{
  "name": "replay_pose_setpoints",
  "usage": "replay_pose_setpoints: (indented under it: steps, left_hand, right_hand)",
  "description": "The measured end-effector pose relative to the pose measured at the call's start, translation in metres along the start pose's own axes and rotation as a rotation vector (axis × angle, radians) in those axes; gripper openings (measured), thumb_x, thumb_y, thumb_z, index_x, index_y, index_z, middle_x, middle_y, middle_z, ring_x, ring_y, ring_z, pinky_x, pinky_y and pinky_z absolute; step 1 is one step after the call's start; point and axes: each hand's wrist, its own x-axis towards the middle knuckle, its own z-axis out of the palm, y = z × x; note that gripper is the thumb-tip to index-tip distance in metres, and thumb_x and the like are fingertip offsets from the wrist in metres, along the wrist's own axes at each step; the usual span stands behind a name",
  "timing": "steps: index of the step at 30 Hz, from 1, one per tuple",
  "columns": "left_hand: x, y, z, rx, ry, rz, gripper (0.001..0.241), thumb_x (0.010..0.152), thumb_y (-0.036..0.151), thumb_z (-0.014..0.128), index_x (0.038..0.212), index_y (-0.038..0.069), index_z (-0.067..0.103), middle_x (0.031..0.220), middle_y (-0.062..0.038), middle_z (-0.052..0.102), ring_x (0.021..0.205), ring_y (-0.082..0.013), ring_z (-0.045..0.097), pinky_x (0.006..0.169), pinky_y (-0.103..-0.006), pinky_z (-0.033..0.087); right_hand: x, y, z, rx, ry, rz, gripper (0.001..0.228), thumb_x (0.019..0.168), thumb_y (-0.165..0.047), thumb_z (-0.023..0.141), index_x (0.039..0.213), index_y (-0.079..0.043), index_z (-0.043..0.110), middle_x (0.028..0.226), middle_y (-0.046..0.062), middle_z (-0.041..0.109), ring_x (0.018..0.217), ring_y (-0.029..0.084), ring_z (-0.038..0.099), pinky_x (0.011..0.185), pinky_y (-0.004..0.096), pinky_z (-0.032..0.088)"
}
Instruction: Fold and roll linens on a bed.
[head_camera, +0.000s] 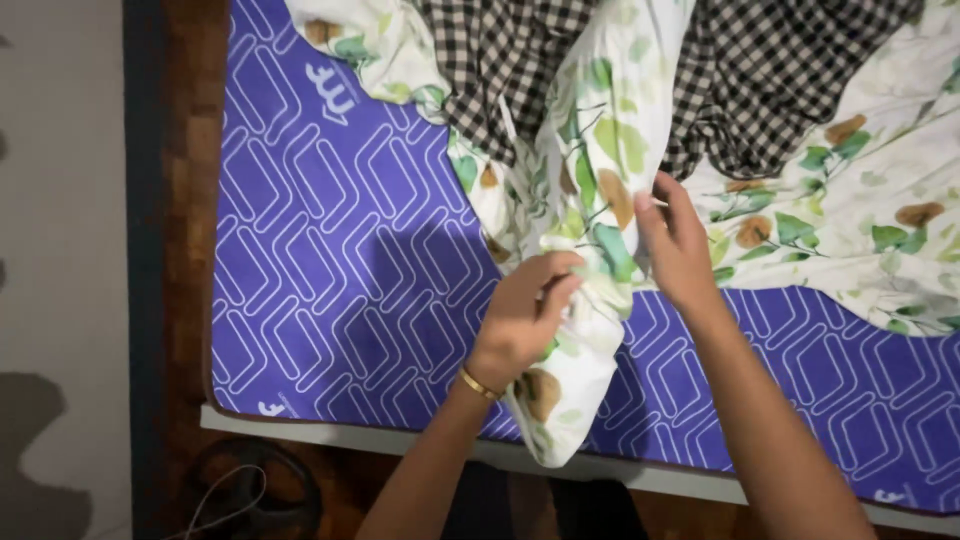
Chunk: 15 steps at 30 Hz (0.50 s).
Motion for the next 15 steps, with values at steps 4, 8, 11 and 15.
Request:
replay_pose_setpoints:
  steps: [4, 8, 11, 15]
  left_hand:
    - [-0.021, -0.030, 0.009, 0.007, 0.066, -0.176, 0.051, 0.091, 0.039, 0.076, 0.128, 0.006, 0.063, 0.096, -0.018, 0.070, 0.078, -0.0292, 0.070, 0.062, -0.0381, 0.062]
    - [-0.030, -0.053, 0.026, 0.077, -0.044, -0.072, 0.029, 0.100, 0.038, 0.065, 0.105, 0.010, 0.072, 0.077, -0.011, 0.068, 0.074, -0.0304, 0.070, 0.064, -0.0430, 0.058]
    - [-0.039, -0.049, 0.038, 0.152, -0.102, 0.143, 0.030, 0.106, 0.037, 0.053, 0.089, 0.014, 0.064, 0.070, -0.010, 0.063, 0.072, -0.0349, 0.068, 0.069, -0.0439, 0.054]
    - [-0.072, -0.057, 0.054, 0.277, -0.230, 0.290, 0.030, 0.105, 0.034, 0.049, 0.089, 0.012, 0.061, 0.072, -0.014, 0.062, 0.074, -0.0407, 0.065, 0.073, -0.0494, 0.051]
  right_hand:
    - [-0.032, -0.023, 0.006, -0.259, 0.156, -0.115, 0.053, 0.106, -0.023, 0.067, 0.143, 0.011, 0.049, 0.124, 0.042, 0.059, 0.107, 0.061, 0.061, 0.085, 0.063, 0.055]
    - [-0.058, -0.011, -0.001, -0.519, 0.338, -0.459, 0.029, 0.101, -0.017, 0.077, 0.118, 0.001, 0.063, 0.096, 0.010, 0.054, 0.090, 0.032, 0.060, 0.079, 0.037, 0.055]
    - [-0.076, -0.007, -0.011, -0.634, 0.329, -0.490, 0.032, 0.095, -0.025, 0.087, 0.105, -0.002, 0.067, 0.096, 0.011, 0.061, 0.089, 0.033, 0.063, 0.083, 0.041, 0.052]
    - [-0.080, 0.023, -0.036, -0.462, 0.243, -0.193, 0.021, 0.102, -0.023, 0.080, 0.104, -0.005, 0.070, 0.091, 0.015, 0.067, 0.081, 0.038, 0.070, 0.073, 0.041, 0.055]
